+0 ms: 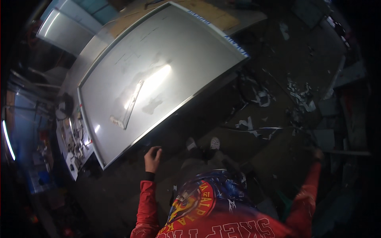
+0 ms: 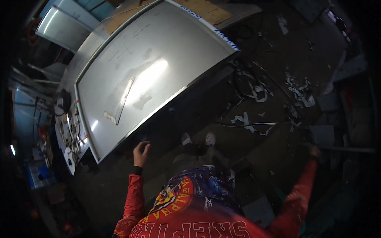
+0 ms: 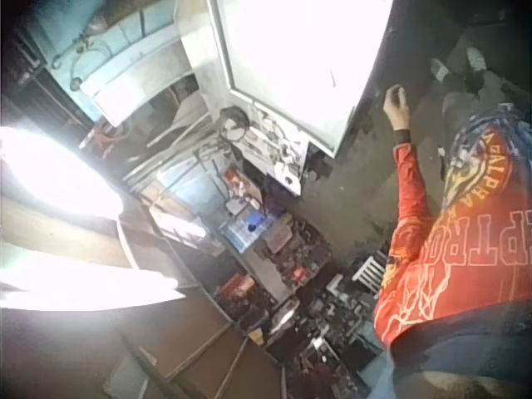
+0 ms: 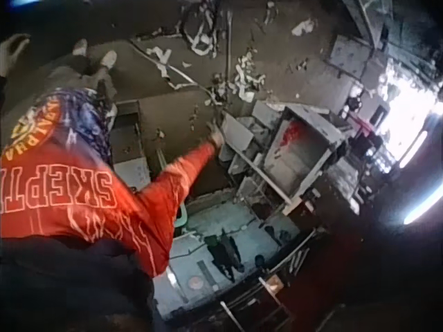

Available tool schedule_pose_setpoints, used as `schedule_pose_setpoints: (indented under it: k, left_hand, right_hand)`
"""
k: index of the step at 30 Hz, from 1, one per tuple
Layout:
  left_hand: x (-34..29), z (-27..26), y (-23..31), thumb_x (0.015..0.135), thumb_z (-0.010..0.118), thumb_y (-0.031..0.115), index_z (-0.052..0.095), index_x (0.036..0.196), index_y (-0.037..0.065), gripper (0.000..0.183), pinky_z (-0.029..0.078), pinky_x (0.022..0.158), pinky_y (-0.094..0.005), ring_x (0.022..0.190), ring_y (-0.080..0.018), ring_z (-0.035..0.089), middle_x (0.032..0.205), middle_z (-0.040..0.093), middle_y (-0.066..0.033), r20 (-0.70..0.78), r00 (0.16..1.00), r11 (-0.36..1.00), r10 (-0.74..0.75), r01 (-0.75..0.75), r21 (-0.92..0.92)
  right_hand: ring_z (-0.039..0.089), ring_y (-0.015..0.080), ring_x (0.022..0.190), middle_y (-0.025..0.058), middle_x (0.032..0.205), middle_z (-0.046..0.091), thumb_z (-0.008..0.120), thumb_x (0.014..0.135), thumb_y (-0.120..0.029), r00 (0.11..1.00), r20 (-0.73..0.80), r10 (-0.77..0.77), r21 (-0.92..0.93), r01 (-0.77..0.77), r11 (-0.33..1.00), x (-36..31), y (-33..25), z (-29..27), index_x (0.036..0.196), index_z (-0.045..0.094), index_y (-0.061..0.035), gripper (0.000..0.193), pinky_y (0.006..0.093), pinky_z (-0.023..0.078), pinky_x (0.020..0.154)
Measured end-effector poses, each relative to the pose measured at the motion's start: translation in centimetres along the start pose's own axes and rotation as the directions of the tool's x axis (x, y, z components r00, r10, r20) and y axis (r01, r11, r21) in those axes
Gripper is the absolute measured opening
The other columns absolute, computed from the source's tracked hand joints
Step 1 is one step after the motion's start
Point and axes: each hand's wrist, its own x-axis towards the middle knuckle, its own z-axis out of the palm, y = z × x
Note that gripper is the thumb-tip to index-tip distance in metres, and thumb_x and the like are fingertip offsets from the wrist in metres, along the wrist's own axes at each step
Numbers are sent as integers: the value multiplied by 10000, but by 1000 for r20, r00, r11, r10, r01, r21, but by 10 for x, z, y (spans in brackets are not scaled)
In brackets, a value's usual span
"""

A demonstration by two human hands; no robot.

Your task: The person looks at a printed diagram, uses a tape measure to check the dimensions of a large metal sheet on a workbench, and then begins to fold the edges of the sheet by hand and with a small tool.

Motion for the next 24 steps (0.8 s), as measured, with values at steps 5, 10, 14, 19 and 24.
schedule_pose_setpoints:
  k: [5, 10, 14, 19, 24]
  left_hand:
    - [63, -27, 44, 893, 617, 118, 656, 968, -15, 158, 497, 766, -298, 820, -188, 650, 895, 681, -116, -322, 915, 963, 243, -188, 192]
    - [138, -34, 61, 841, 667, 157, 618, 1096, 28, 290, 507, 793, -360, 1003, -274, 587, 1084, 594, -154, -354, 911, 926, 213, -72, 371]
    - [181, -24, 48, 802, 704, 191, 599, 1141, 41, 386, 430, 958, -428, 1160, -372, 487, 1217, 518, -198, -252, 887, 796, 387, -183, 577]
    - [215, -31, 36, 745, 754, 256, 465, 1331, 48, 686, 361, 1048, -442, 1261, -415, 398, 1352, 419, -279, -174, 963, 734, 207, -35, 678]
    - [224, -61, -11, 729, 761, 266, 414, 1375, 48, 765, 360, 1050, -441, 1253, -415, 412, 1348, 429, -272, -181, 979, 776, 92, 43, 629]
  right_hand:
    - [622, 283, 1005, 129, 1153, 636, 487, 911, -333, 930, -142, 340, 244, -300, 922, -170, 152, -43, 1123, 646, -137, 330, 405, 486, 885]
    - [580, 256, 1077, 129, 1241, 591, 501, 905, -207, 806, -545, 232, 398, 5, 917, -304, 94, 28, 1248, 575, -102, 366, 363, 451, 941]
    - [545, 295, 1148, 161, 1275, 569, 455, 910, -140, 827, -57, 559, 834, -268, 482, -321, -31, 83, 1315, 523, -44, 421, 382, 404, 1010]
    - [536, 335, 1157, 218, 1223, 579, 403, 912, -120, 843, 208, 495, 792, -443, 421, -208, -176, 42, 1207, 573, 33, 373, 382, 386, 1013]
    - [577, 339, 1072, 224, 1109, 619, 445, 877, -99, 939, -67, 336, 929, -64, 365, -35, -253, -65, 1109, 609, 40, 316, 387, 416, 956]
